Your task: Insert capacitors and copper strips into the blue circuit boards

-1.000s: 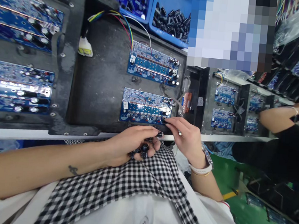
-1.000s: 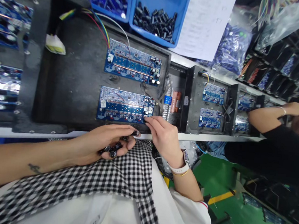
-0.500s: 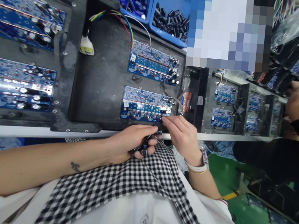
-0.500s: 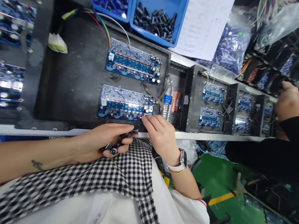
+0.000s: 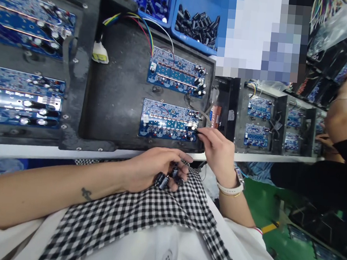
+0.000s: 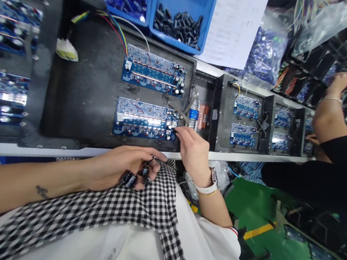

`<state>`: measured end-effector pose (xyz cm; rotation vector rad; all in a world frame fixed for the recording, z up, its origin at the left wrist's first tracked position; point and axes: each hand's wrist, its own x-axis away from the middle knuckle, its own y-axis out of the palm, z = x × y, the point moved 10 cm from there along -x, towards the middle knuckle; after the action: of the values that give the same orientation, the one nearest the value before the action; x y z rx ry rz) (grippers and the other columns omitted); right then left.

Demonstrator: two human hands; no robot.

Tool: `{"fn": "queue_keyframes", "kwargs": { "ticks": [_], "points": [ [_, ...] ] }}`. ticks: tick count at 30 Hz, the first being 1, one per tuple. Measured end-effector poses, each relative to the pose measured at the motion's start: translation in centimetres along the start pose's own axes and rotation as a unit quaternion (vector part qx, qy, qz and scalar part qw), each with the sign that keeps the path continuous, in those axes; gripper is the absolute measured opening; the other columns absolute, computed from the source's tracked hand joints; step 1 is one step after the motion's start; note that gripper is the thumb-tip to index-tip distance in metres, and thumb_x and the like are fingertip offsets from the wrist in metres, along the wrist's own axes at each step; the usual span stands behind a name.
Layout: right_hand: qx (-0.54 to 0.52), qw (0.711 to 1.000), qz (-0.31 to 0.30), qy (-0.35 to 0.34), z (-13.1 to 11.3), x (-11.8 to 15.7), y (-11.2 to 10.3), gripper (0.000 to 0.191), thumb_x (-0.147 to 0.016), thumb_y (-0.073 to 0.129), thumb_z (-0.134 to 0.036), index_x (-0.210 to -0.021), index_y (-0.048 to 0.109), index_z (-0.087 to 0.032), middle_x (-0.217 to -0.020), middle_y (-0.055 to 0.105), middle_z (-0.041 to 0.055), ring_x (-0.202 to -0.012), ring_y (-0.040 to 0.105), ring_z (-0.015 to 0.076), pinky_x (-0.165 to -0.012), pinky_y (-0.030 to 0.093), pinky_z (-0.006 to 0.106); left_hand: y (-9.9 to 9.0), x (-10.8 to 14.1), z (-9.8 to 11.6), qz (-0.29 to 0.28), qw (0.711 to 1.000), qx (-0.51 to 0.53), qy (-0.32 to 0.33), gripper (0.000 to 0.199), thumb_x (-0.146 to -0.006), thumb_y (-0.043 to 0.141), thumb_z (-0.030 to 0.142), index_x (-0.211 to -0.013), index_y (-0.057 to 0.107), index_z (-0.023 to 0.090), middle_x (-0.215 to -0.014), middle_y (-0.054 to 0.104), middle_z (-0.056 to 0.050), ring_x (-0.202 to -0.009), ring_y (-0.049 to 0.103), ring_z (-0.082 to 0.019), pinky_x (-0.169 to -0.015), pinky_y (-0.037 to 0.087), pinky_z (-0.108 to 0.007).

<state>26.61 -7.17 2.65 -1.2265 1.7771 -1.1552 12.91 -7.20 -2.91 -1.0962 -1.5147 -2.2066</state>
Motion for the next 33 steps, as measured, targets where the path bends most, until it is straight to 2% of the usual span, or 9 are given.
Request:
{"fn": "queue_keyframes", "kwargs": {
  "ticks": [3, 6, 17, 22, 27, 28, 30, 31, 33],
  "points": [
    [0.036, 0.999, -0.009, -0.018, -0.2, 0.0, 0.3, 0.023, -0.099, 0.046, -0.021, -0.112, 0.066, -0.023, -0.107, 0.073, 0.0042, -0.093, 0.069, 0.0178, -0.078, 0.053, 0.028, 0.1, 0.4, -0.5, -0.021, 0.999, -0.019, -0.021, 0.019, -0.091, 0.054, 0.02, -0.108, 0.06, 0.015, -0.079, 0.059, -0.005, -0.052, 0.048, -0.008, -0.035, 0.026, -0.012],
    [0.048, 0.998, -0.011, -0.031, -0.6, 0.3, 0.3, 0.025, -0.1, 0.044, -0.019, -0.116, 0.063, -0.022, -0.11, 0.072, 0.0048, -0.097, 0.068, 0.0181, -0.08, 0.052, 0.028, 0.0, 0.7, -0.3, -0.029, 1.0, -0.002, -0.011, 0.014, -0.092, 0.06, 0.03, -0.095, 0.053, 0.017, -0.076, 0.054, 0.0, -0.043, 0.035, -0.002, -0.033, 0.015, -0.01],
    [0.073, 0.996, -0.026, -0.046, -0.4, 0.4, 1.1, 0.023, -0.099, 0.044, -0.018, -0.116, 0.06, -0.019, -0.104, 0.071, 0.0078, -0.094, 0.067, 0.0201, -0.078, 0.051, 0.031, -0.9, 0.2, 1.2, 0.013, 0.998, 0.05, 0.028, 0.019, -0.096, 0.05, 0.027, -0.098, 0.061, 0.011, -0.068, 0.036, 0.004, -0.044, 0.03, -0.001, -0.032, 0.017, -0.008],
    [-0.062, 0.997, 0.014, -0.035, -1.3, 1.0, -1.0, 0.019, -0.096, 0.054, -0.023, -0.113, 0.063, -0.021, -0.11, 0.071, 0.0063, -0.099, 0.066, 0.0186, -0.089, 0.052, 0.031, -0.2, 0.1, 1.5, 0.025, 0.999, 0.022, 0.043, 0.019, -0.097, 0.048, 0.033, -0.107, 0.057, 0.019, -0.068, 0.037, 0.004, -0.043, 0.03, -0.003, -0.032, 0.016, -0.009],
    [-0.257, 0.963, 0.062, -0.054, -3.8, 1.3, -3.5, 0.023, -0.09, 0.065, -0.02, -0.113, 0.063, -0.024, -0.103, 0.072, 0.0012, -0.093, 0.068, 0.0135, -0.085, 0.056, 0.025, 1.9, 0.3, 2.4, 0.04, 0.996, -0.083, 0.021, 0.028, -0.097, 0.043, 0.05, -0.1, 0.049, 0.022, -0.061, 0.036, 0.005, -0.04, 0.026, -0.005, -0.033, 0.012, -0.01],
    [-0.271, 0.956, 0.102, -0.044, -3.4, 1.2, -4.4, 0.02, -0.09, 0.064, -0.018, -0.109, 0.065, -0.025, -0.101, 0.072, 0.0006, -0.093, 0.068, 0.0134, -0.086, 0.055, 0.025, 2.5, 0.3, 3.8, 0.037, 0.994, -0.1, 0.027, 0.03, -0.096, 0.044, 0.05, -0.099, 0.05, 0.021, -0.06, 0.035, 0.006, -0.039, 0.025, -0.004, -0.034, 0.01, -0.01],
    [-0.287, 0.937, 0.199, -0.006, -1.9, 1.3, -6.2, 0.019, -0.088, 0.066, -0.014, -0.103, 0.067, -0.025, -0.098, 0.072, 0.0, -0.093, 0.068, 0.0137, -0.087, 0.055, 0.027, 3.8, 0.2, 9.8, 0.042, 0.986, -0.128, 0.102, 0.031, -0.097, 0.045, 0.047, -0.102, 0.053, 0.018, -0.058, 0.034, 0.006, -0.039, 0.022, -0.004, -0.035, 0.01, -0.012],
    [-0.289, 0.928, 0.237, 0.008, -1.2, 1.3, -6.9, 0.021, -0.086, 0.068, -0.013, -0.103, 0.067, -0.025, -0.098, 0.072, 0.0002, -0.093, 0.068, 0.0141, -0.088, 0.055, 0.028, 4.3, 0.3, 14.2, 0.055, 0.973, -0.146, 0.169, 0.032, -0.098, 0.042, 0.045, -0.106, 0.055, 0.016, -0.058, 0.035, 0.005, -0.039, 0.022, -0.004, -0.036, 0.012, -0.013],
    [-0.28, 0.921, 0.272, 0.013, -0.2, 1.3, -7.5, 0.024, -0.085, 0.068, -0.012, -0.105, 0.068, -0.026, -0.1, 0.072, 0.0008, -0.094, 0.068, 0.0148, -0.089, 0.055, 0.029, 4.5, 1.4, 24.3, 0.108, 0.918, -0.183, 0.335, 0.044, -0.1, 0.035, 0.049, -0.111, 0.055, 0.011, -0.072, 0.052, -0.004, -0.049, 0.041, -0.006, -0.042, 0.026, -0.014]
  ]
}}
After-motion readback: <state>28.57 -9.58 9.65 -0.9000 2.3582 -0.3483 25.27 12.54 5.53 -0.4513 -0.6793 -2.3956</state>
